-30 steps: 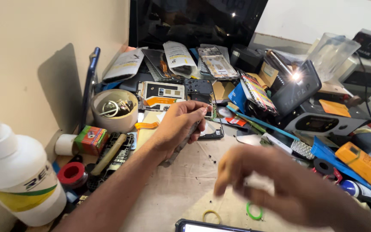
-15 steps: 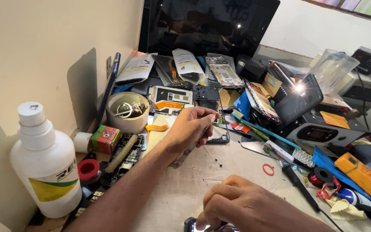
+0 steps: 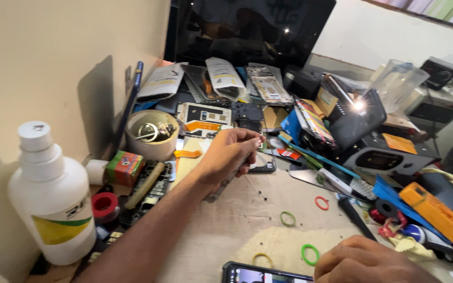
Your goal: The person works at a cluttered repair bench on a disassembled smartphone, using tweezers to pick small components and adhesive residue from the phone's midframe. They reposition the frame, manipulate tiny parts with both hands, and set pieces aside on the workbench as they go.
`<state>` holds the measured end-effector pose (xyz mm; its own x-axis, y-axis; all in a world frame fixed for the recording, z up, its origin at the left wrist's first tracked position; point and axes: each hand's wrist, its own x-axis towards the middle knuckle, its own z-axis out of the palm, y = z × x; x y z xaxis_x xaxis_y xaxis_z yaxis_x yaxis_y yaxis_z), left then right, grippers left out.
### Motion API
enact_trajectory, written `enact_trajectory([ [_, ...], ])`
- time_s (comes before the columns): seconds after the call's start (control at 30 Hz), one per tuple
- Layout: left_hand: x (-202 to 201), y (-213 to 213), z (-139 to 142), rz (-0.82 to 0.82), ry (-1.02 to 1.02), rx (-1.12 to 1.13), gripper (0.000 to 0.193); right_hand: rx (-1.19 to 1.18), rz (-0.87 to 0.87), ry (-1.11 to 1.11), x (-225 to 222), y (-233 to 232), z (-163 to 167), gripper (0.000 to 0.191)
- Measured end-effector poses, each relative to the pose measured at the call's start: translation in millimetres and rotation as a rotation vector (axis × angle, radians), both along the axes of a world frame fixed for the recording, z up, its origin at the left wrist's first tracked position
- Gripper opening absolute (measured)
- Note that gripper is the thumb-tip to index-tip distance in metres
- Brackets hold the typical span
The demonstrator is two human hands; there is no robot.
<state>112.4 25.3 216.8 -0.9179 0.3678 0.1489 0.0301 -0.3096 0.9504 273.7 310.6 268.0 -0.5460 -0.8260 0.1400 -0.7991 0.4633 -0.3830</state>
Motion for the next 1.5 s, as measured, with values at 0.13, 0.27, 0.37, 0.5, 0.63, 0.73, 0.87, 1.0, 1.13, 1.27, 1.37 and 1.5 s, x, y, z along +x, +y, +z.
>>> enact_trajectory([
  [0.13, 3, 0, 3, 0.018, -0.001, -0.020, 0.025, -0.039, -0.146, -0.037, 11, 9, 0, 0.011],
  [0.27, 6, 1, 5, 0.010, -0.007, -0.028, 0.026, -0.056, -0.170, 0.042, 21, -7, -4, 0.009],
  [0.37, 7, 2, 6, 0.011, 0.006, -0.037, 0.026, -0.081, -0.075, 0.095, 18, -28, -6, 0.012],
  [0.5, 6, 1, 6, 0.015, 0.001, -0.035, 0.026, -0.032, -0.060, -0.021, 9, -50, -3, 0.013],
  [0.63, 4, 0, 5, 0.015, -0.012, -0.025, 0.025, -0.059, 0.010, -0.022, 1, -63, -3, 0.018],
  [0.73, 1, -1, 3, 0.016, -0.022, -0.037, 0.025, -0.024, -0.010, -0.045, -4, -70, -6, 0.017],
  [0.87, -2, -2, 1, 0.012, -0.031, -0.037, 0.025, -0.034, 0.021, -0.066, -8, -69, 0, 0.017],
  [1.0, -2, -1, 2, -0.001, -0.027, -0.018, 0.024, -0.165, -0.014, 0.040, -14, -62, 20, 0.016],
  [1.13, -1, 1, 3, 0.019, -0.037, -0.053, 0.025, -0.094, -0.293, -0.220, -20, -57, 42, 0.022],
  [1.27, -5, 3, 1, 0.001, -0.034, -0.026, 0.026, -0.026, -0.214, -0.334, -21, -60, 43, 0.028],
  [1.37, -9, 4, -2, -0.009, -0.016, -0.015, 0.027, -0.019, -0.138, -0.353, -18, -63, 33, 0.033],
  [1.5, -10, 4, -5, -0.021, -0.006, 0.012, 0.029, -0.070, -0.170, -0.339, -20, -66, 23, 0.025],
])
